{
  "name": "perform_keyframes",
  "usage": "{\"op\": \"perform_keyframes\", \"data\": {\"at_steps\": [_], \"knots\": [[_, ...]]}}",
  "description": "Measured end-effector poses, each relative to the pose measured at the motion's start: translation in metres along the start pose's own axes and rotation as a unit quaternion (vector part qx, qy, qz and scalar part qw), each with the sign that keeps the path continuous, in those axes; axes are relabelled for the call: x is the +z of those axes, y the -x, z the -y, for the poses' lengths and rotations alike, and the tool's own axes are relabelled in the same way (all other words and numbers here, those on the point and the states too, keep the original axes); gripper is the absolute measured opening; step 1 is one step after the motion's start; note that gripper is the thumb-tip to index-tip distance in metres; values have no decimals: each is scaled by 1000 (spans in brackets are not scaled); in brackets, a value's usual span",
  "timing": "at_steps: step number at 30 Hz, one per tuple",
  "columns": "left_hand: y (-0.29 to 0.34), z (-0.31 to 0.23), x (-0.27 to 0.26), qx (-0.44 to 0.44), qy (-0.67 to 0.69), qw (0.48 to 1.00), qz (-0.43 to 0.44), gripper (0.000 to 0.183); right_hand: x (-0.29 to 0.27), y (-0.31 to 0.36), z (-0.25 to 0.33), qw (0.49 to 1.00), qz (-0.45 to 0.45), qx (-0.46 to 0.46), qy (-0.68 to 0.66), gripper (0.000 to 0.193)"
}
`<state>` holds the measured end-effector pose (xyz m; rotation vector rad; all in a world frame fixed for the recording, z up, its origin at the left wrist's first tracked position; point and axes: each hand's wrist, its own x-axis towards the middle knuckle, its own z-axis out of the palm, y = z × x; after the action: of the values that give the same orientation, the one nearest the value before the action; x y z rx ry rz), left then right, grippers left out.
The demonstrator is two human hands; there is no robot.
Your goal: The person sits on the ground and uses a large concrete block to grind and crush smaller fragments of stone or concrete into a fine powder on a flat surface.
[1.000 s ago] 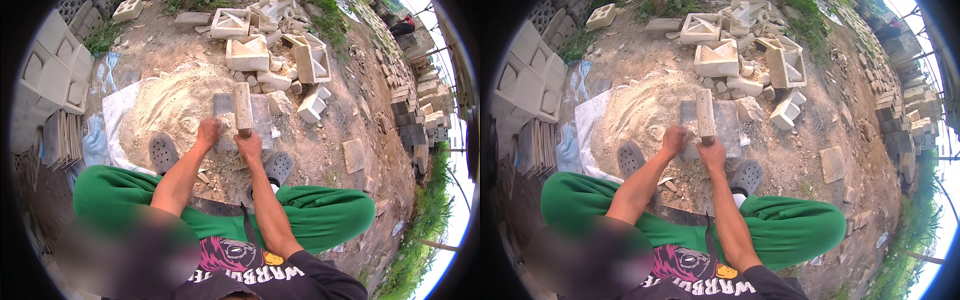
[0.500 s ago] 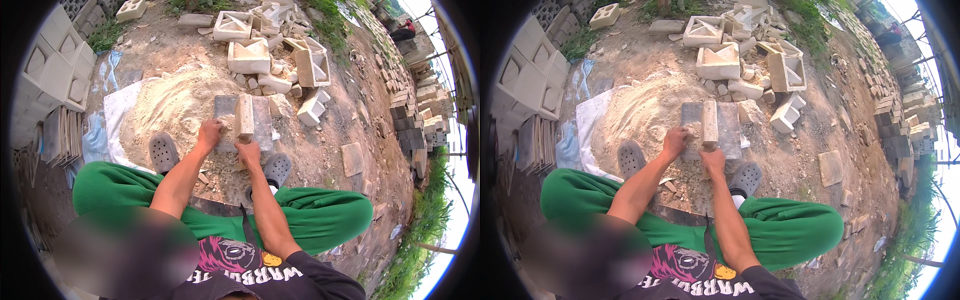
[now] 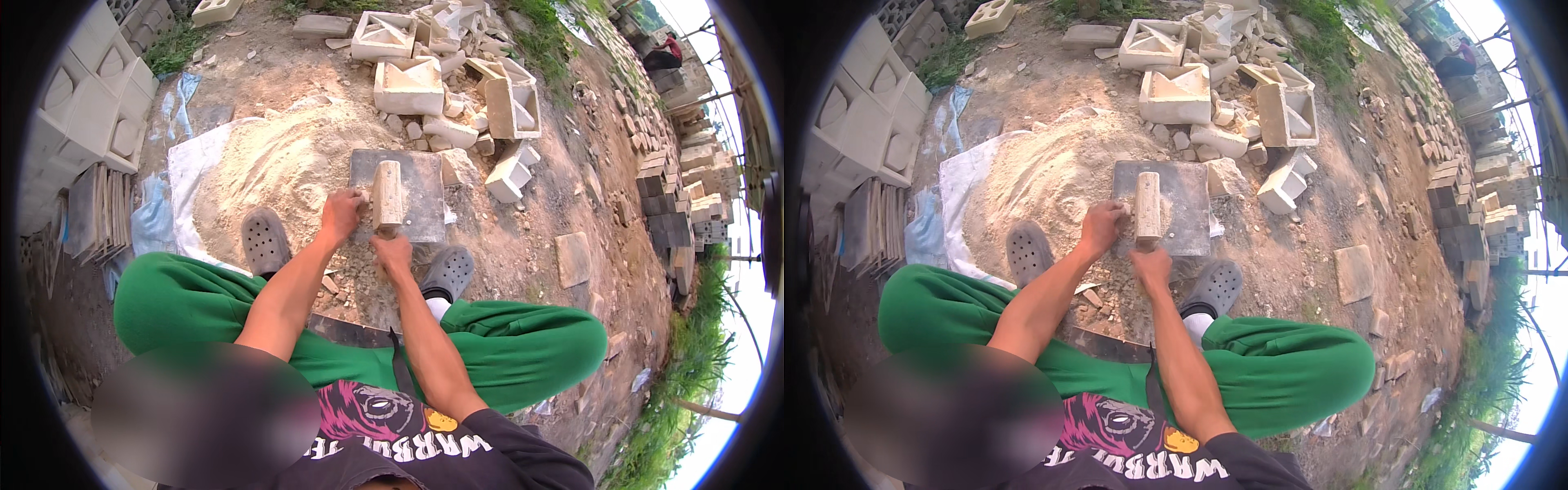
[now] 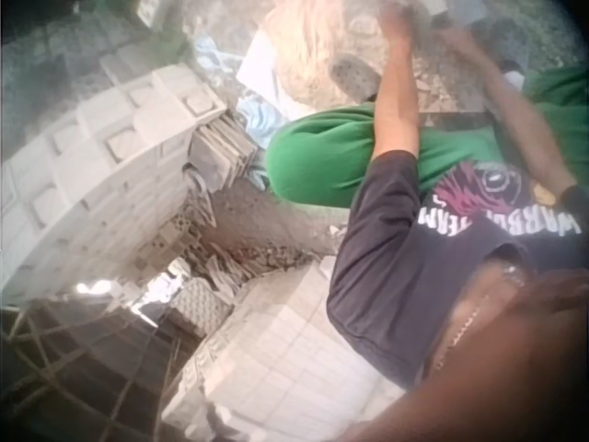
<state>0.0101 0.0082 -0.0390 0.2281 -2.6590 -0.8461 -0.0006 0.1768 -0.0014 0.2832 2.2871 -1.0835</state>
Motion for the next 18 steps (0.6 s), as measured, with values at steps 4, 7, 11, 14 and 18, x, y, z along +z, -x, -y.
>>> {"op": "perform_keyframes", "data": {"at_steps": [4, 7, 11, 14, 18], "knots": [[6, 8, 7, 1, -31, 1000, 5, 12, -16, 3, 34, 977, -121, -171, 41, 40], [7, 8, 11, 4, -10, 1000, -21, 16, -24, 7, 59, 958, -162, -232, -49, 34], [2, 2, 4, 1, -28, 1000, 6, 15, -15, -6, 38, 963, -142, -226, -39, 34], [-1, -6, 3, 7, -32, 999, 7, 12, -3, -13, -8, 989, -64, -132, 14, 37], [4, -2, 8, -3, 12, 999, -33, 16, -14, -12, 3, 994, -31, -54, 92, 47]]}}
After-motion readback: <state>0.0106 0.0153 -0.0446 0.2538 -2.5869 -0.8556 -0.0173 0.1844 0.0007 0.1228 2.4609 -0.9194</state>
